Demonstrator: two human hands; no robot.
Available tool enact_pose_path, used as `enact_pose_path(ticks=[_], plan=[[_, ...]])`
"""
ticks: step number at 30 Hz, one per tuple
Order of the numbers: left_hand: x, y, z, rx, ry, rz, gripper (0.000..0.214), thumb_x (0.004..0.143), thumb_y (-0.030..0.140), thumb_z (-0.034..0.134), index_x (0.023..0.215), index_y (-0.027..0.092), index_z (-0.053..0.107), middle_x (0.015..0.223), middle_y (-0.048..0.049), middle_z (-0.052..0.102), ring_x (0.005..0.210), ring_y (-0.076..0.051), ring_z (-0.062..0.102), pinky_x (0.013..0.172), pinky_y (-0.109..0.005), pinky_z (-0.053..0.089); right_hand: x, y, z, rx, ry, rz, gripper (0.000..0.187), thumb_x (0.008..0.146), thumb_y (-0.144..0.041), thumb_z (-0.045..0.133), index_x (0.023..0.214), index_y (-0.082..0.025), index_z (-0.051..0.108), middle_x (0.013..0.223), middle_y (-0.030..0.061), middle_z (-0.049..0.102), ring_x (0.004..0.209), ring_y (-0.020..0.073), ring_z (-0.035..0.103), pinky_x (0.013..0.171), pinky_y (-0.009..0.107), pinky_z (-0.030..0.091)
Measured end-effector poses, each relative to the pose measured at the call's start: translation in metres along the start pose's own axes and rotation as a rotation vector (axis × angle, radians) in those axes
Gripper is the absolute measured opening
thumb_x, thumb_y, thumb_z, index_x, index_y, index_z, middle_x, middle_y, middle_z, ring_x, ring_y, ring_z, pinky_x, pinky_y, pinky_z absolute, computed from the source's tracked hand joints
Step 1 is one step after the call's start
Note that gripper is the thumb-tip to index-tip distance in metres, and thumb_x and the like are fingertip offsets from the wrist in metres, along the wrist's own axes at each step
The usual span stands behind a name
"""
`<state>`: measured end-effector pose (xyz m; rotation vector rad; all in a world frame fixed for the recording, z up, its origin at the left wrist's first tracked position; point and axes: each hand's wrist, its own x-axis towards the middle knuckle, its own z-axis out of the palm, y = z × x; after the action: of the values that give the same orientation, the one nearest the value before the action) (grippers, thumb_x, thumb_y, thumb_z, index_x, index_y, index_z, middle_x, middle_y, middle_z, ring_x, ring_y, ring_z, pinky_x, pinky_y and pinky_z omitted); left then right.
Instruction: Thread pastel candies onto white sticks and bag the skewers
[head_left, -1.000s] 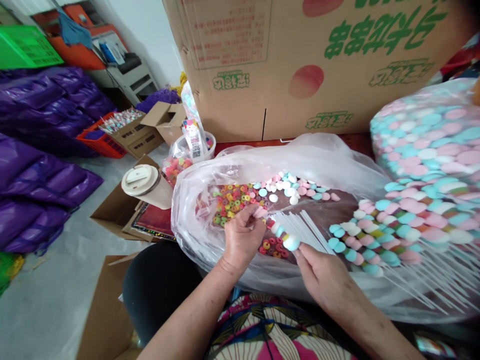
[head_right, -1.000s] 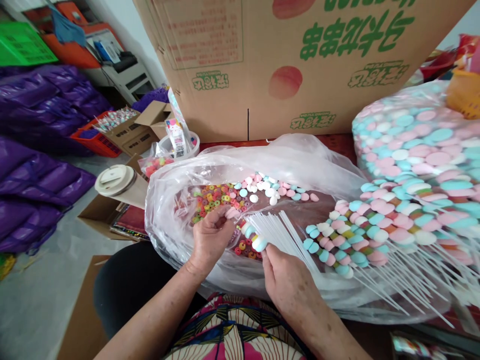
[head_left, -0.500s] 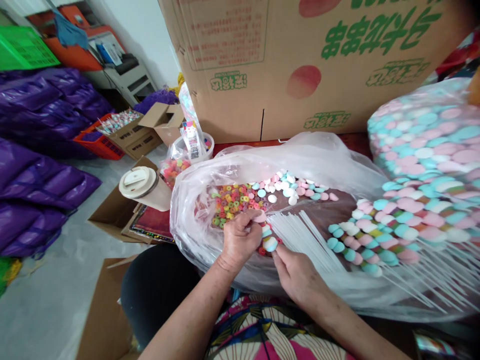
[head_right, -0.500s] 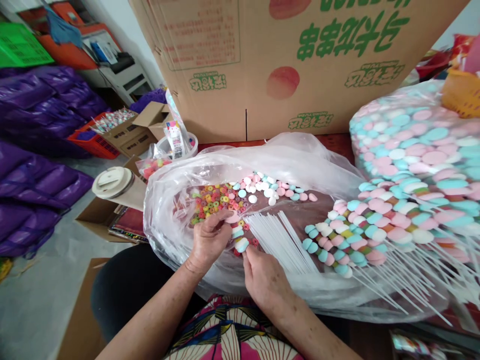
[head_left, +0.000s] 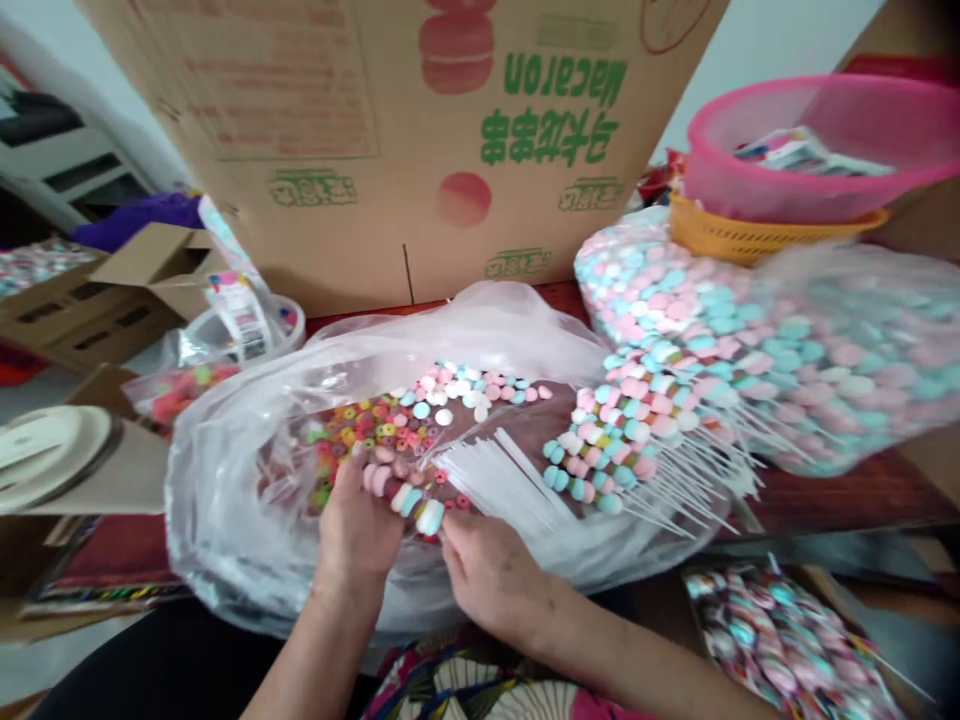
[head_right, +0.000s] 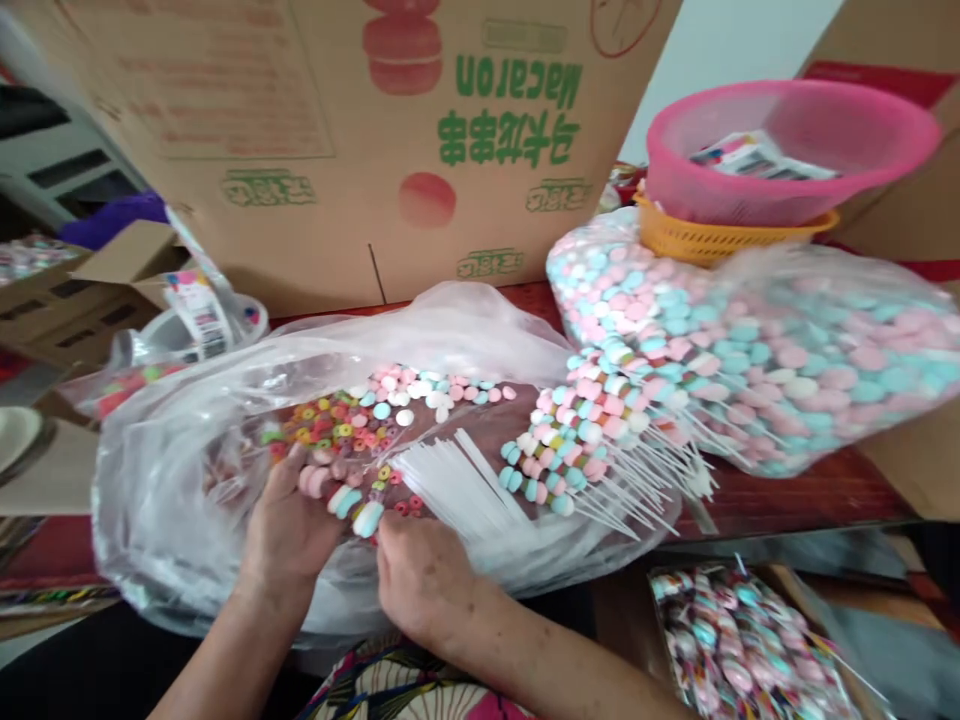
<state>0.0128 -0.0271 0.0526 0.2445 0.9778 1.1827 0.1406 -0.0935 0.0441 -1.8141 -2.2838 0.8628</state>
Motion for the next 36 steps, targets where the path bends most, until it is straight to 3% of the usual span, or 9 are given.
enact_pose_path(ticks=[5, 12, 14, 17, 19, 22, 28, 33, 36], plan=[[0.0, -0.004, 0.007, 0.067, -0.008, 0.095, 0.011, 0.068, 0.013, 0.065, 0.078, 0.015, 0.061, 0.051, 0.0041, 0.052, 0.049, -0.01, 0.052, 0.053, -0.022, 0.05, 0.0, 0.0, -0.004, -0.018, -0.022, 0.018, 0.022, 0.088, -0.019, 0.041, 0.096, -0.015, 0.06, 0.087, 0.0097, 0.071, 0.076, 0.0206, 0.065, 0.06, 0.029, 0.038], [-0.001, -0.024, 0.006, 0.076, -0.037, 0.188, 0.015, 0.067, 0.013, 0.069, 0.077, 0.018, 0.059, 0.051, 0.0064, 0.048, 0.046, -0.007, 0.046, 0.048, -0.018, 0.044, 0.006, 0.007, 0.016, 0.044, 0.019, 0.028, 0.024, 0.082, -0.015, 0.044, 0.099, -0.014, 0.06, 0.089, 0.0113, 0.071, 0.077, 0.022, 0.065, 0.063, 0.029, 0.042], [-0.003, -0.02, 0.006, 0.056, -0.08, 0.154, 0.022, 0.07, 0.023, 0.072, 0.088, 0.021, 0.06, 0.054, 0.006, 0.051, 0.05, -0.01, 0.051, 0.053, -0.022, 0.048, 0.005, 0.013, 0.018, 0.126, 0.087, -0.011, 0.021, 0.082, -0.014, 0.042, 0.094, -0.014, 0.06, 0.086, 0.0113, 0.07, 0.074, 0.02, 0.064, 0.063, 0.028, 0.042], [-0.008, -0.01, 0.005, -0.07, -0.196, 0.045, 0.045, 0.073, 0.057, 0.064, 0.097, 0.019, 0.06, 0.071, -0.0019, 0.063, 0.065, -0.017, 0.061, 0.061, -0.032, 0.053, 0.001, 0.02, 0.017, 0.336, 0.213, -0.074, 0.023, 0.089, -0.022, 0.035, 0.077, -0.017, 0.055, 0.068, 0.006, 0.064, 0.06, 0.015, 0.057, 0.056, 0.025, 0.039], [-0.009, -0.006, 0.004, -0.136, -0.231, -0.003, 0.055, 0.074, 0.067, 0.056, 0.092, 0.016, 0.06, 0.076, -0.0051, 0.065, 0.067, -0.018, 0.063, 0.065, -0.034, 0.054, -0.001, 0.02, 0.015, 0.48, 0.233, -0.105, 0.03, 0.092, -0.029, 0.032, 0.068, -0.02, 0.048, 0.058, 0.0016, 0.057, 0.053, 0.0125, 0.051, 0.052, 0.023, 0.036], [-0.008, -0.007, 0.002, -0.116, -0.187, -0.007, 0.042, 0.077, 0.057, 0.061, 0.078, 0.015, 0.058, 0.067, -0.0013, 0.061, 0.058, -0.014, 0.059, 0.063, -0.031, 0.052, -0.001, 0.015, 0.012, 0.58, 0.19, -0.15, 0.034, 0.092, -0.033, 0.033, 0.062, -0.022, 0.042, 0.053, -0.0009, 0.052, 0.052, 0.0116, 0.048, 0.051, 0.022, 0.036], [-0.009, -0.023, 0.004, -0.049, -0.132, 0.088, 0.047, 0.076, 0.045, 0.066, 0.052, 0.018, 0.036, 0.042, 0.0061, 0.039, 0.039, -0.007, 0.041, 0.045, -0.021, 0.041, 0.001, 0.007, 0.022, 0.486, 0.213, -0.167, 0.023, 0.087, -0.02, 0.036, 0.07, -0.02, 0.051, 0.065, 0.0036, 0.06, 0.062, 0.0145, 0.055, 0.06, 0.025, 0.04], [-0.008, -0.04, 0.009, 0.02, -0.07, 0.032, 0.048, 0.076, 0.042, 0.065, 0.049, 0.02, 0.031, 0.036, 0.0082, 0.029, 0.032, -0.006, 0.032, 0.039, -0.022, 0.035, 0.0, 0.012, 0.032, 0.36, 0.192, -0.137, 0.019, 0.081, -0.013, 0.039, 0.072, -0.019, 0.054, 0.068, 0.0052, 0.063, 0.063, 0.015, 0.055, 0.061, 0.025, 0.04], [-0.008, -0.043, 0.012, 0.034, -0.16, -0.005, 0.04, 0.072, 0.052, 0.067, 0.062, 0.019, 0.048, 0.044, 0.0056, 0.046, 0.042, -0.01, 0.048, 0.052, -0.026, 0.045, -0.017, 0.036, 0.014, 0.332, 0.192, -0.091, 0.022, 0.085, -0.02, 0.036, 0.069, -0.02, 0.052, 0.063, 0.0024, 0.06, 0.058, 0.0139, 0.052, 0.056, 0.024, 0.038]])
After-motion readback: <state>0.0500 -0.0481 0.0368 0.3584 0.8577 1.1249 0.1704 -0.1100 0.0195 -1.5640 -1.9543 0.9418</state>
